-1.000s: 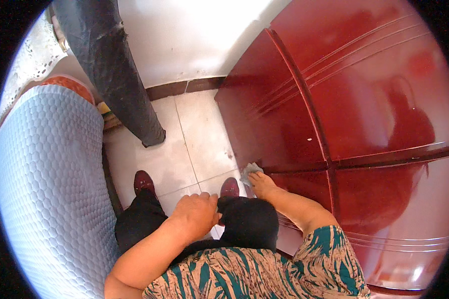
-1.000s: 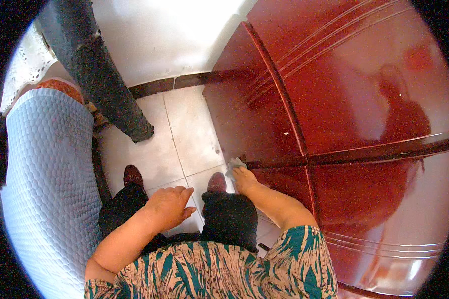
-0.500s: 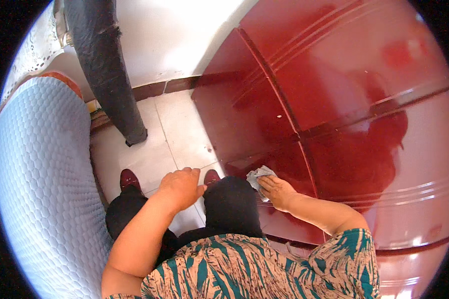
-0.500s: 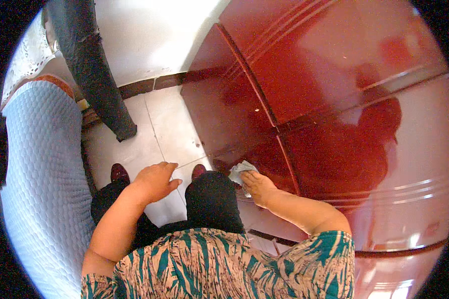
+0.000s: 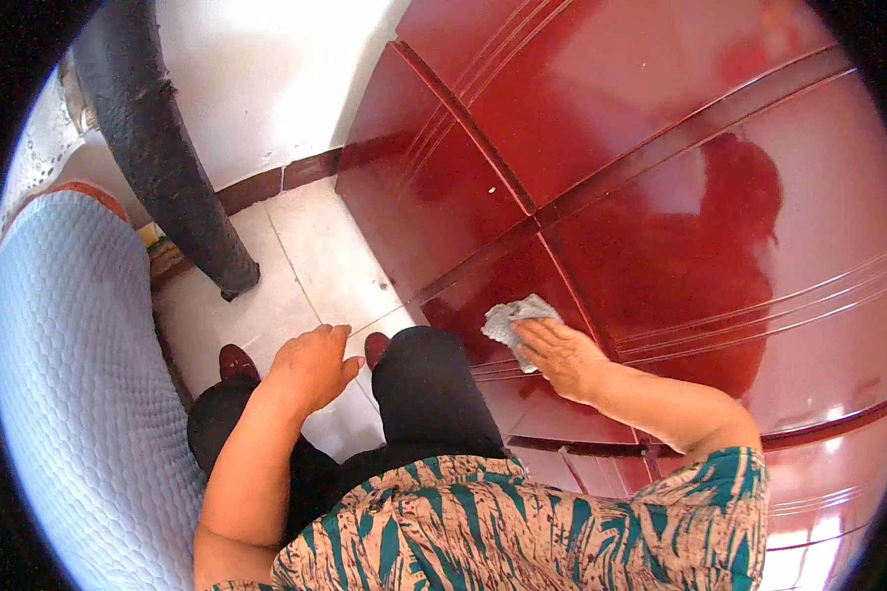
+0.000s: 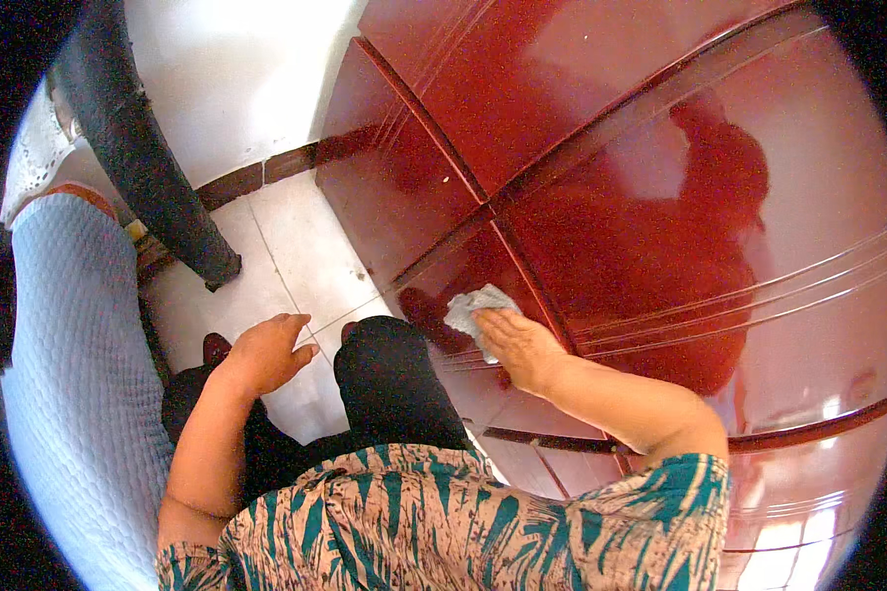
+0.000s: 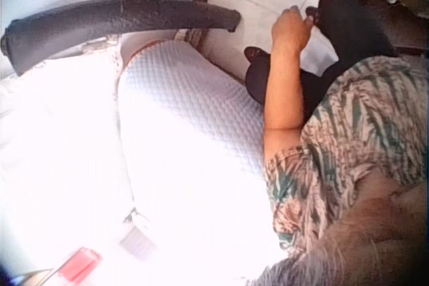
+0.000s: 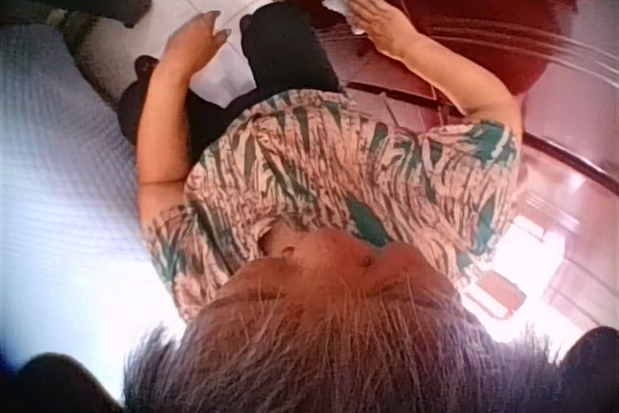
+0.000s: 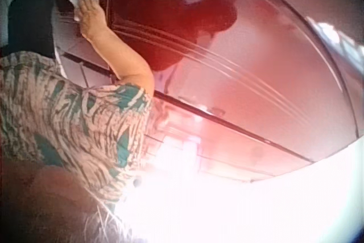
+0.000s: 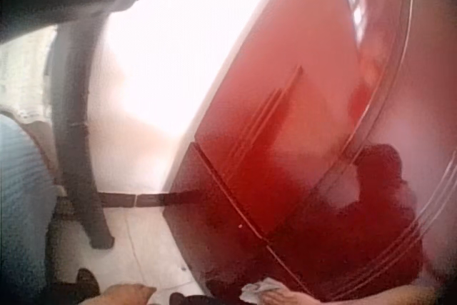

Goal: The person wipes the exterior surfaces and doors of a red cabinet using a cloth.

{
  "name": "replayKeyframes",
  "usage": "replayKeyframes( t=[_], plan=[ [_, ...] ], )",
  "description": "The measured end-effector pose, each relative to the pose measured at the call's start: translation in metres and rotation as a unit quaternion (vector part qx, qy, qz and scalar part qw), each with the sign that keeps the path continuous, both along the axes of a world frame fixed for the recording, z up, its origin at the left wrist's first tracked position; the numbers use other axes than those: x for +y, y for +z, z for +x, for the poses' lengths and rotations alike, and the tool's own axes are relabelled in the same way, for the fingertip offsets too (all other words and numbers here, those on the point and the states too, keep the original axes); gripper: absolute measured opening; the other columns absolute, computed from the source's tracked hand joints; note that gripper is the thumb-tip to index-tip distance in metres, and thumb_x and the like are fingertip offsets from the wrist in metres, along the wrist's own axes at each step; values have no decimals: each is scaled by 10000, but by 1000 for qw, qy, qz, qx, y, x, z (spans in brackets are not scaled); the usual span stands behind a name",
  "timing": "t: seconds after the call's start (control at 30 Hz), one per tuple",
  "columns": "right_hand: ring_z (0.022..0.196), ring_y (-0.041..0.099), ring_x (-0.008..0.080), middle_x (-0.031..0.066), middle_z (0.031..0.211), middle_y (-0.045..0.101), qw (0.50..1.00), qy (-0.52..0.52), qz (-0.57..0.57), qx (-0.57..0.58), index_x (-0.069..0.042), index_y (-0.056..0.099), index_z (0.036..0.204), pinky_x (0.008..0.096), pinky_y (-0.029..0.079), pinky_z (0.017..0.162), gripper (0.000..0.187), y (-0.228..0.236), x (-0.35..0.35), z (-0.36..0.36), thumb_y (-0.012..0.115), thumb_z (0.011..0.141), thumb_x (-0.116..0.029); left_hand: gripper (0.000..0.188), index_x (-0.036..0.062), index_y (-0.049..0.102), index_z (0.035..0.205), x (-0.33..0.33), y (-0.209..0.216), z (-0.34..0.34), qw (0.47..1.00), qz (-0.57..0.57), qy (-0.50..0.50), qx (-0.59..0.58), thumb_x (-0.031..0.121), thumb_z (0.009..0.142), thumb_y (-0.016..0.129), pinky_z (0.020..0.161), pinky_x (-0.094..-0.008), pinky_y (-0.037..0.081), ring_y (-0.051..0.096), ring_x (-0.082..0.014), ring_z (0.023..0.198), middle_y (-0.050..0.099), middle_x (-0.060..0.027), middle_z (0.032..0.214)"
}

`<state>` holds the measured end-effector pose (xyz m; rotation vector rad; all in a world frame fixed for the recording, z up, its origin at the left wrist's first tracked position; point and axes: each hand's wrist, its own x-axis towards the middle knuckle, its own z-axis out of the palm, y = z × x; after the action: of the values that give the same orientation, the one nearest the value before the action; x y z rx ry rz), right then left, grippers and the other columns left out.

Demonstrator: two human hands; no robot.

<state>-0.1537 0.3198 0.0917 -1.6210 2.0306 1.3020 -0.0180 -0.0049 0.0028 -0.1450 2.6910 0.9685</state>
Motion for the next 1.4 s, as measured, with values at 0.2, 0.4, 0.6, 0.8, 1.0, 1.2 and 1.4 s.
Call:
replayKeyframes(
  t=[0.2,0.4,0.6,0.8,1.0,1.2,1.4],
  plan=[
    [1409,181,211,102,1509,255,992,56,110,-4,-54,407,1382,375,83,1131,535,-111,5,-6,425,892,-268,476,18,499,1250,-1,-7,1,999,-3,6,-31,322,888,561,923,-432,441,546,-364,1089,573,-202,1181],
    [1402,191,237,99,1499,282,982,94,164,-21,-48,441,1365,386,93,1120,534,-184,-4,-8,408,894,-298,477,16,496,1251,-9,-2,-2,999,12,36,-22,321,890,559,912,-436,444,551,-378,1070,569,-211,1184],
    [1405,191,247,82,1512,267,978,91,178,-52,-68,390,1403,391,76,1133,545,-249,7,-10,343,922,-319,469,25,495,1245,-10,-9,1,999,10,27,-27,320,887,561,895,-441,449,558,-378,1050,572,-210,1168],
    [1409,177,255,90,1523,226,983,91,150,-47,-70,362,1417,376,98,1139,557,-250,22,-14,362,915,-311,461,26,493,1238,-6,-7,-5,1000,11,21,-19,320,888,560,892,-450,448,561,-378,1041,574,-208,1156],
    [1379,234,219,98,1472,313,999,-11,43,-16,-44,404,1371,365,119,1127,530,-126,5,4,441,887,-256,457,22,491,1238,-1,-2,-3,999,19,11,30,305,886,566,882,-454,450,560,-384,1030,577,-211,1141],
    [1294,357,215,111,1439,356,983,-107,-140,50,-22,445,1318,356,226,1081,522,-33,15,33,516,833,-200,463,8,491,1233,4,18,13,998,32,-21,47,294,878,578,877,-450,451,562,-389,1019,586,-218,1116],
    [1266,388,204,109,1463,327,957,-127,-234,115,-34,419,1345,344,261,1056,543,7,7,41,514,833,-186,461,6,494,1227,6,19,17,995,40,-12,94,297,879,575,878,-452,450,564,-393,1013,584,-228,1112]
  ],
)
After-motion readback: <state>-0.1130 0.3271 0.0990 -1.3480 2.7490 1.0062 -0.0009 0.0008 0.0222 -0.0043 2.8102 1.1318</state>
